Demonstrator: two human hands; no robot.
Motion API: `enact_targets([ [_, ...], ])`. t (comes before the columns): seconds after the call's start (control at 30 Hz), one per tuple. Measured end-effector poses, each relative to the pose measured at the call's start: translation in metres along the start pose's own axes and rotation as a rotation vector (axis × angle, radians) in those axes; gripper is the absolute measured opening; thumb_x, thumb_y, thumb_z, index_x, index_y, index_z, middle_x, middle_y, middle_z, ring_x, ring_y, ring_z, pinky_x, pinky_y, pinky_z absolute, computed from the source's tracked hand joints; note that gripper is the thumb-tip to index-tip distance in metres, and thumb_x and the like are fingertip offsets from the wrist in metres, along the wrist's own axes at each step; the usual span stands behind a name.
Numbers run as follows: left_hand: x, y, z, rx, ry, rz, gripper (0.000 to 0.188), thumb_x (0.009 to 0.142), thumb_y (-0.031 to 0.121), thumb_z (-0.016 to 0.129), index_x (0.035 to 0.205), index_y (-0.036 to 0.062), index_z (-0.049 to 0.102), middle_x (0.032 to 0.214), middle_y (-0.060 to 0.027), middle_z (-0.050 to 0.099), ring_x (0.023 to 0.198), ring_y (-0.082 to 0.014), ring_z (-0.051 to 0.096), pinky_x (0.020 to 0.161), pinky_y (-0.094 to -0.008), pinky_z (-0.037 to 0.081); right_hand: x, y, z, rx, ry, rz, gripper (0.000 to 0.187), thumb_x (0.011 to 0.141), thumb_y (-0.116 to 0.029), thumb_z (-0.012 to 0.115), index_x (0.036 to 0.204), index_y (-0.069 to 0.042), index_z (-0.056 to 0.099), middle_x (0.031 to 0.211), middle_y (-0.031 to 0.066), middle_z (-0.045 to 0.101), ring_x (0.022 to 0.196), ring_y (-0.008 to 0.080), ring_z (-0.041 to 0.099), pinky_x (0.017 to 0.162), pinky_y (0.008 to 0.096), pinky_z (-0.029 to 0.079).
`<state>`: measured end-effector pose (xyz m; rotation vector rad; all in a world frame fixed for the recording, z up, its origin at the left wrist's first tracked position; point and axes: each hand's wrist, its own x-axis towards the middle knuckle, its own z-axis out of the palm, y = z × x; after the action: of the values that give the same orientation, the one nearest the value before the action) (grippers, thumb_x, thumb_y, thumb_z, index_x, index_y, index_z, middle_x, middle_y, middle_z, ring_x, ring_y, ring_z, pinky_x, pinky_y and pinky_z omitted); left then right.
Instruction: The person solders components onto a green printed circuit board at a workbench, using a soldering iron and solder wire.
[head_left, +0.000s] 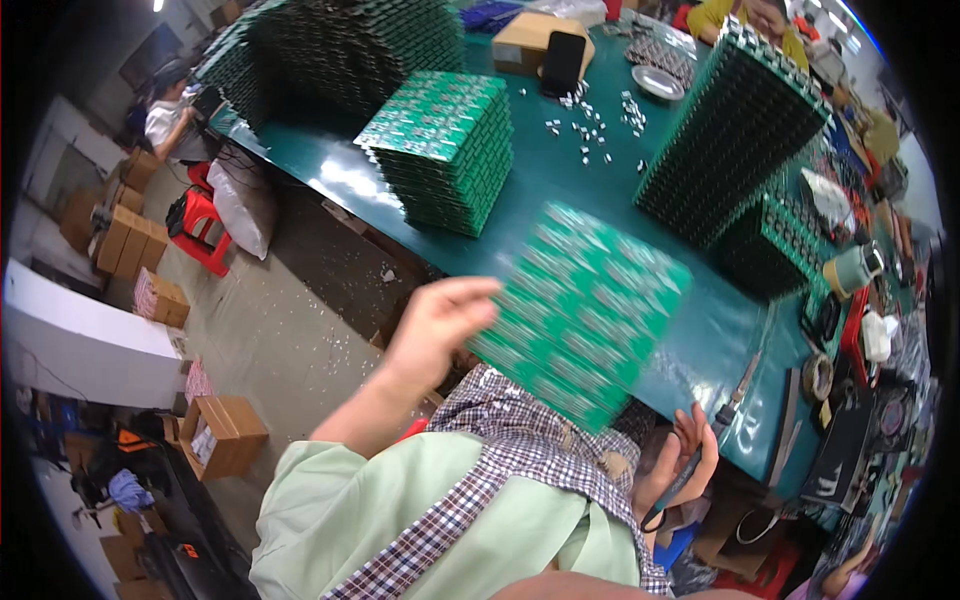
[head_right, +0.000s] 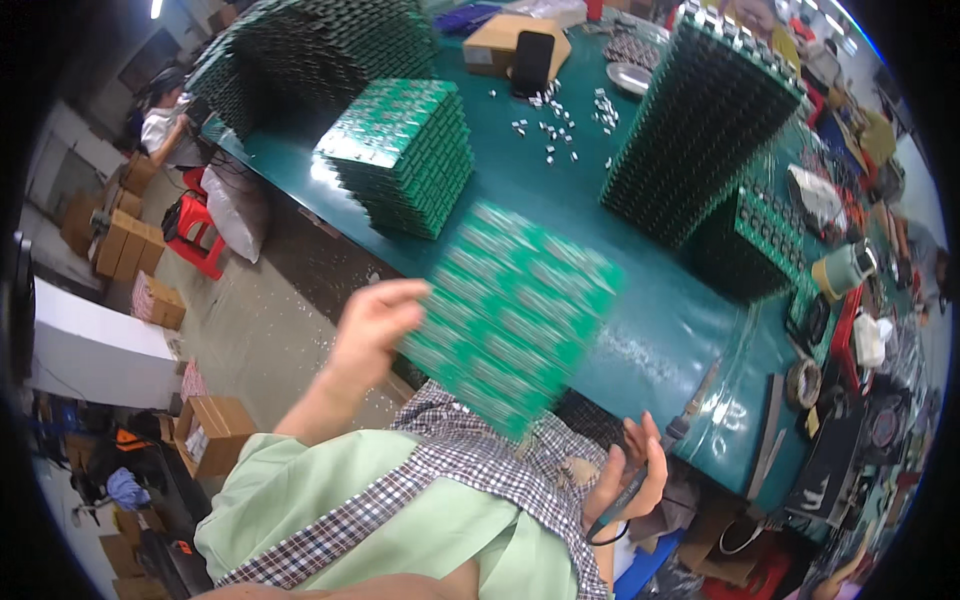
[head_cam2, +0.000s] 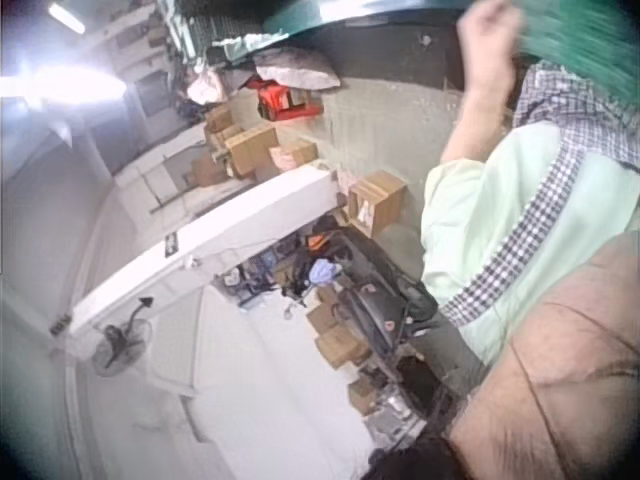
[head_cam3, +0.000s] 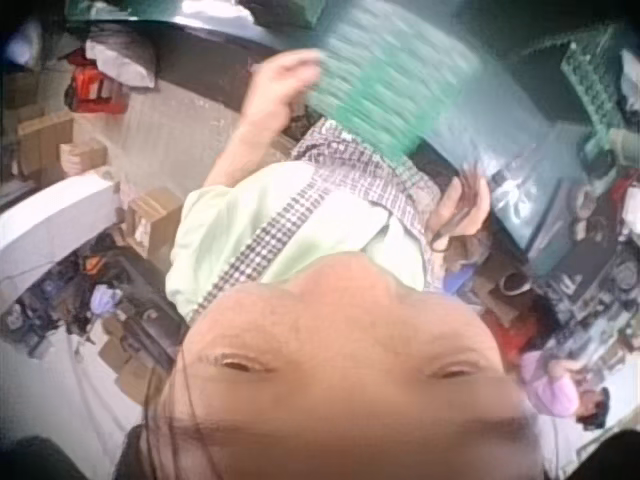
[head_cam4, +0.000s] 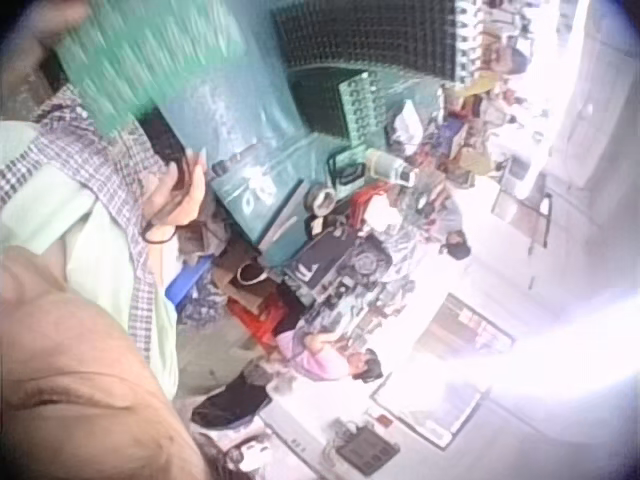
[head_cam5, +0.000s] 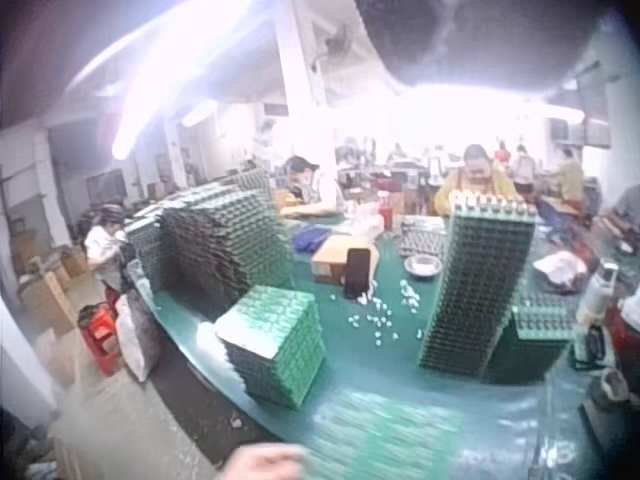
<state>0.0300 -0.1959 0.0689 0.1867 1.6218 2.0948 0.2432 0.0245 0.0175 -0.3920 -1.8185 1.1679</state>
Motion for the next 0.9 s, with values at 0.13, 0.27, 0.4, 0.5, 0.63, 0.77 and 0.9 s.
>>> enact_targets([
  [0.13,0.025,0.097,-0.076,0.311,0.287,0.453,0.035,0.083,0.026,0.065,0.111,0.0049,0.064,0.083,0.0050,0.062,0.062,-0.0007,0.052,0.039,-0.0154,0.029,0.007,0.004,-0.002,-0.090,0.066,0.039,0.038,0.090,0.001,0.049,0.127,-0.001,0.043,0.125,0.0238,0.054,0.100,0.0268,0.061,0.087,0.0354,0.048],
  [0.27,0.068,0.173,-0.114,0.312,0.333,0.438,0.028,0.089,0.015,0.058,0.113,0.0032,0.063,0.078,0.0049,0.065,0.047,0.0023,0.044,0.038,-0.0129,0.024,0.027,0.023,-0.015,-0.222,0.112,-0.116,0.031,0.092,-0.001,0.049,0.123,0.000,0.047,0.117,0.0232,0.059,0.091,0.0251,0.064,0.078,0.0332,0.051],
  [0.4,0.137,0.171,-0.144,0.424,0.235,0.321,0.025,0.089,0.015,0.057,0.109,0.0030,0.066,0.068,0.0071,0.059,0.041,0.0009,0.028,0.036,-0.0161,0.020,0.074,0.049,-0.052,-0.268,0.155,-0.140,0.025,0.097,-0.004,0.043,0.118,0.001,0.055,0.096,0.0126,0.066,0.082,0.0183,0.062,0.072,0.0294,0.052],
  [0.5,0.174,0.154,-0.136,0.510,0.231,0.323,0.027,0.087,0.014,0.057,0.108,0.0022,0.067,0.067,0.0047,0.059,0.039,-0.0004,0.028,0.036,-0.0193,0.016,0.120,0.065,-0.087,-0.292,0.133,-0.299,0.026,0.093,0.001,0.047,0.116,0.003,0.059,0.084,0.0078,0.062,0.076,0.0153,0.058,0.074,0.0282,0.049],
  [0.63,0.170,0.143,-0.149,0.508,0.168,0.394,0.026,0.090,0.008,0.055,0.110,-0.0070,0.062,0.090,-0.0080,0.067,0.067,-0.0090,0.059,0.054,-0.0196,0.044,0.198,0.085,-0.099,-0.614,0.097,-0.446,0.029,0.082,-0.002,0.059,0.110,-0.007,0.065,0.095,0.0100,0.069,0.083,0.0213,0.067,0.070,0.0292,0.052],
  [0.77,0.196,0.131,-0.214,0.815,0.226,0.726,0.027,0.091,0.012,0.055,0.110,-0.0061,0.062,0.089,-0.0079,0.067,0.074,-0.0117,0.061,0.068,-0.0244,0.048,0.241,0.087,-0.074,-1.013,-0.036,-0.654,0.020,0.079,-0.010,0.064,0.099,-0.011,0.061,0.074,0.0078,0.061,0.071,0.0251,0.063,0.059,0.0361,0.051],
  [0.9,0.163,0.136,-0.149,1.370,0.447,0.681,0.029,0.096,0.019,0.048,0.110,-0.0015,0.063,0.102,-0.0117,0.065,0.096,-0.0197,0.061,0.084,-0.0318,0.045,0.252,0.107,-0.079,-1.199,-0.165,-0.657,0.021,0.078,-0.008,0.063,0.099,-0.010,0.060,0.072,0.0089,0.056,0.069,0.0255,0.060,0.059,0.0367,0.049],
])
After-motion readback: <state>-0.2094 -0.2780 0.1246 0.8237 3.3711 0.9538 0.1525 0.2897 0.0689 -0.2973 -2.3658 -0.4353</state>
